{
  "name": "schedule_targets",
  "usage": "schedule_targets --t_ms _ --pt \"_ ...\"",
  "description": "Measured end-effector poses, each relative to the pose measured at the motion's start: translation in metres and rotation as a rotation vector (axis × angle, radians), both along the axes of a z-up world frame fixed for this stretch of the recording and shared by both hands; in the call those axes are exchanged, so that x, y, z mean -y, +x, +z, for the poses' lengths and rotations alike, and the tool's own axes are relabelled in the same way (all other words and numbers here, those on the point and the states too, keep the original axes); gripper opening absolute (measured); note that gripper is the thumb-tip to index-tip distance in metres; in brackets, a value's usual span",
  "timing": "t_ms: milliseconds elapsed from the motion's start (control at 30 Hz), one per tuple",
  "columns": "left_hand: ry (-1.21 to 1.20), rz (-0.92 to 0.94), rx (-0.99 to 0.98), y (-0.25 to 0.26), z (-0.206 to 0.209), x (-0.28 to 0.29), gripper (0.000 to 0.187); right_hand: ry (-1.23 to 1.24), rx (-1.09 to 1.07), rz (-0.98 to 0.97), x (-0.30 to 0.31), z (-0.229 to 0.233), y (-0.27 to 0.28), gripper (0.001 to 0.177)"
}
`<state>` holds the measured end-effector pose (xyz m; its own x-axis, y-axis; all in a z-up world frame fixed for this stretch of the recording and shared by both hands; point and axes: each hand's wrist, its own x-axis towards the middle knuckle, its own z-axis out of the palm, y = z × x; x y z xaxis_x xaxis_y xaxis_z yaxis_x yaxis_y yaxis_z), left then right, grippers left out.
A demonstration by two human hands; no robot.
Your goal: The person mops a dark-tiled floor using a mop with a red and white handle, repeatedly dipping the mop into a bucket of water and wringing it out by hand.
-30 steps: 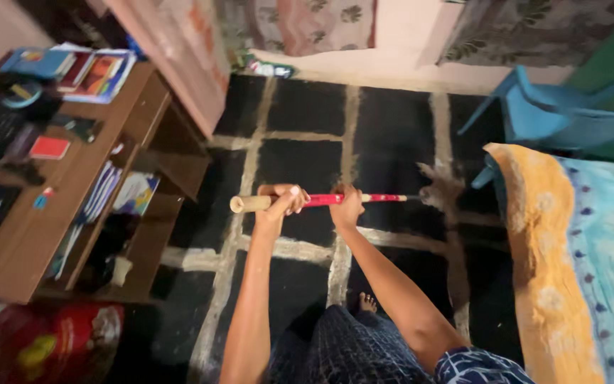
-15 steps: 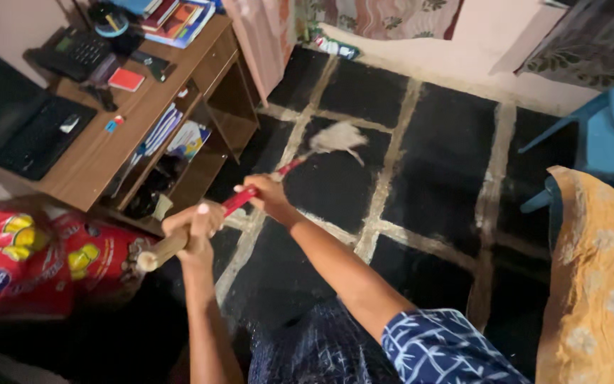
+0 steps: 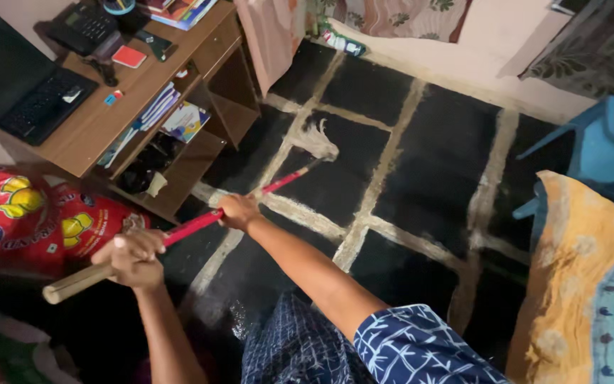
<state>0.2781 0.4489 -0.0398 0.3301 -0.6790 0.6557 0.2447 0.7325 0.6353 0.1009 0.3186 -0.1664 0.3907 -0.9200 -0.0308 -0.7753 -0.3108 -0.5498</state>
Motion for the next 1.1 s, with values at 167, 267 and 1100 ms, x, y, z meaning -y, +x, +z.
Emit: schedule_targets --t_ms 167,267,1100 --pt "0.068 -0.146 0.023 -0.058 -0.023 -0.021 0.051 0.133 -0.092 -0.136 -0.024 -0.023 -0.072 0.019" --pt "-0.042 -0.469 -0.079 -0.103 -0.034 -0.014 0.065 0.126 -0.068 -0.241 -0.053 -0.037 -0.137 0.02" --pt "0.139 -0.913 0.176 -0.182 0.047 -0.068 0.046 -0.609 0.789 -0.961 -0.176 -0.052 -0.198 0.018"
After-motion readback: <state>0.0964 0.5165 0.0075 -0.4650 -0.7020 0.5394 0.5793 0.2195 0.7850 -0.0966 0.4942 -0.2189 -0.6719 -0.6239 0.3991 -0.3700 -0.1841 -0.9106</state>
